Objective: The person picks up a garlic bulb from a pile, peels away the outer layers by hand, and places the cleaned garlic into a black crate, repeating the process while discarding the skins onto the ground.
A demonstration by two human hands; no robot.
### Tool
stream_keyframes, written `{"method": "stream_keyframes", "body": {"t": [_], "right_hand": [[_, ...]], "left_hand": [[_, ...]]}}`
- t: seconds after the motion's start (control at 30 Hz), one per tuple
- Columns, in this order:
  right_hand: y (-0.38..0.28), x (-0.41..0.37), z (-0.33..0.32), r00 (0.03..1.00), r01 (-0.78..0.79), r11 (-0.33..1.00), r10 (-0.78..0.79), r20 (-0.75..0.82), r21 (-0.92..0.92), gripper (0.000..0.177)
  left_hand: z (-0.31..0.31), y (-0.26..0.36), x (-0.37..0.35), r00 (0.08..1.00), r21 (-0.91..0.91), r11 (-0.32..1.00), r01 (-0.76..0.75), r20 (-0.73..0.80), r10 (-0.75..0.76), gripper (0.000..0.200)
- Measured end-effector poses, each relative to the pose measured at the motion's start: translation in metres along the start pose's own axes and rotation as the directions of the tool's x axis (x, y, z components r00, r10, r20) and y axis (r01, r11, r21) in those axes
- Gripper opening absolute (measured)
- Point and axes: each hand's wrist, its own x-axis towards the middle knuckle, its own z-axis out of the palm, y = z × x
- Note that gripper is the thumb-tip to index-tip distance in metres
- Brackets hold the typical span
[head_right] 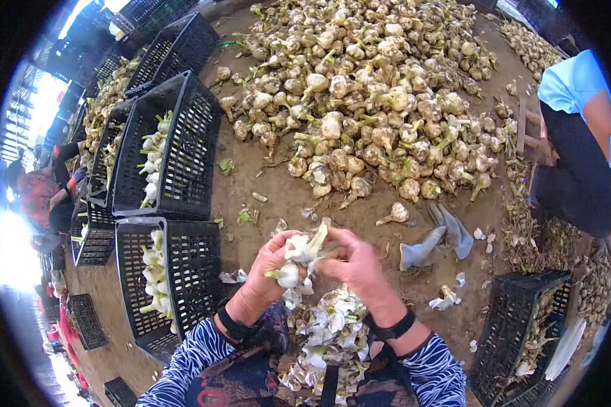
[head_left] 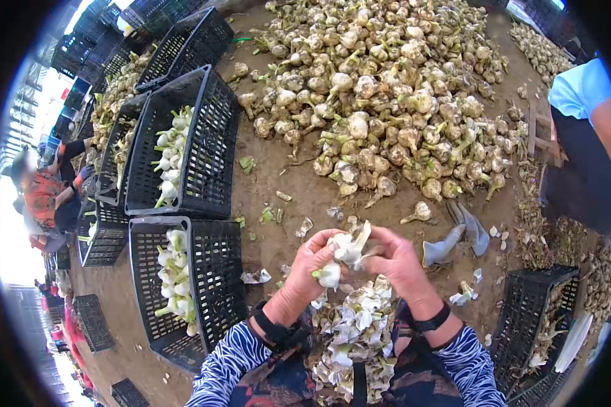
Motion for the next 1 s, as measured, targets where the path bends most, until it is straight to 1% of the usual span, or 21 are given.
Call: {"method": "stream_keyframes", "body": {"t": [0.07,0.1,0.13,0.17,0.2,0.23,0.3,0.37,0.4,0.43,0.47,0.5,0.57,0.6,0.63,0.7,0.77,0.83,0.9,0.97,1.0], "right_hand": [[0.003,-0.002,0.007,0.999,0.013,0.999,-0.012,-0.035,0.029,0.029],[0.012,0.003,0.003,0.969,0.233,0.958,-0.244,-0.047,-0.168,0.017],[0.017,0.006,0.001,0.887,0.427,0.831,-0.461,-0.01,-0.356,0.005],[0.019,0.007,0.0,0.888,0.426,0.831,-0.46,-0.01,-0.357,0.005],[0.019,0.009,0.0,0.949,0.249,0.962,-0.265,-0.173,-0.108,0.002],[0.02,0.01,-0.001,0.961,0.072,0.982,-0.021,-0.275,0.175,0.007],[0.037,0.03,-0.021,0.946,0.099,0.969,-0.022,-0.322,0.225,0.011],[0.058,0.048,-0.064,0.853,0.122,0.987,-0.049,-0.52,0.107,0.007],[0.072,0.051,-0.084,0.853,0.12,0.987,-0.046,-0.519,0.109,0.007],[0.086,0.054,-0.103,0.87,0.099,0.934,-0.248,-0.426,-0.344,0.014],[0.095,0.054,-0.11,0.888,0.094,0.683,-0.386,-0.249,-0.724,0.023],[0.093,0.046,-0.096,0.893,0.091,0.685,-0.378,-0.245,-0.723,0.023],[0.065,0.022,-0.052,0.932,0.055,0.192,-0.363,-0.019,-0.98,0.031],[0.057,0.017,-0.043,0.881,0.174,0.262,-0.473,0.031,-0.949,0.026],[0.043,0.01,-0.034,0.883,0.172,0.263,-0.468,0.031,-0.949,0.026],[0.01,-0.004,-0.022,0.952,0.255,0.521,-0.282,0.118,-0.814,0.025],[-0.008,-0.007,-0.011,0.975,0.198,0.532,-0.191,0.111,-0.823,0.027],[-0.014,-0.01,0.003,0.941,0.293,0.599,-0.318,0.115,-0.745,0.023],[-0.012,-0.008,0.007,0.933,0.321,0.589,-0.33,0.142,-0.742,0.02],[-0.01,-0.004,0.008,0.877,0.426,0.46,-0.423,0.229,-0.779,0.015],[-0.011,-0.002,0.009,0.877,0.427,0.463,-0.422,0.23,-0.777,0.015]], "left_hand": [[0.001,-0.007,0.0,0.995,0.181,0.983,-0.013,-0.094,0.03,0.033],[0.002,-0.008,-0.001,0.995,0.18,0.984,-0.009,-0.093,0.026,0.033],[0.004,-0.009,-0.003,0.997,0.165,0.986,-0.01,-0.069,0.022,0.033],[0.005,-0.009,-0.004,0.999,0.15,0.989,-0.012,-0.046,0.019,0.034],[0.008,-0.011,-0.004,0.998,0.153,0.988,-0.035,-0.05,0.043,0.037],[0.007,-0.012,-0.004,0.998,0.151,0.988,-0.031,-0.056,0.04,0.037],[0.005,-0.011,-0.001,0.999,0.064,0.998,0.024,-0.036,-0.022,0.038],[0.002,-0.006,-0.011,0.995,0.043,0.995,0.087,0.054,-0.089,0.039],[0.003,-0.005,-0.016,0.988,0.014,0.993,0.119,0.099,-0.12,0.039],[0.002,-0.004,-0.019,0.979,-0.013,0.989,0.147,0.143,-0.143,0.039],[-0.002,-0.002,-0.017,0.972,-0.02,0.987,0.161,0.176,-0.155,0.039],[-0.001,0.0,-0.016,0.974,-0.025,0.987,0.16,0.167,-0.153,0.039],[0.003,0.004,-0.014,0.995,0.172,0.985,0.009,0.094,-0.025,0.039],[-0.004,0.0,-0.011,1.0,0.259,0.966,-0.008,0.016,0.004,0.039],[-0.004,0.002,-0.012,1.0,0.257,0.967,-0.005,0.013,0.002,0.039],[-0.004,0.006,-0.013,0.998,0.485,0.873,-0.06,0.0,0.069,0.042],[-0.007,0.009,-0.012,0.995,0.513,0.855,-0.079,-0.011,0.098,0.041],[-0.009,0.013,-0.011,0.996,0.537,0.842,-0.054,-0.027,0.081,0.04],[-0.008,0.016,-0.014,0.996,0.553,0.831,-0.057,-0.031,0.089,0.038],[-0.009,0.021,-0.015,0.998,0.675,0.737,-0.034,-0.021,0.066,0.04],[-0.004,0.024,-0.017,0.998,0.656,0.754,-0.027,-0.031,0.063,0.039]]}}
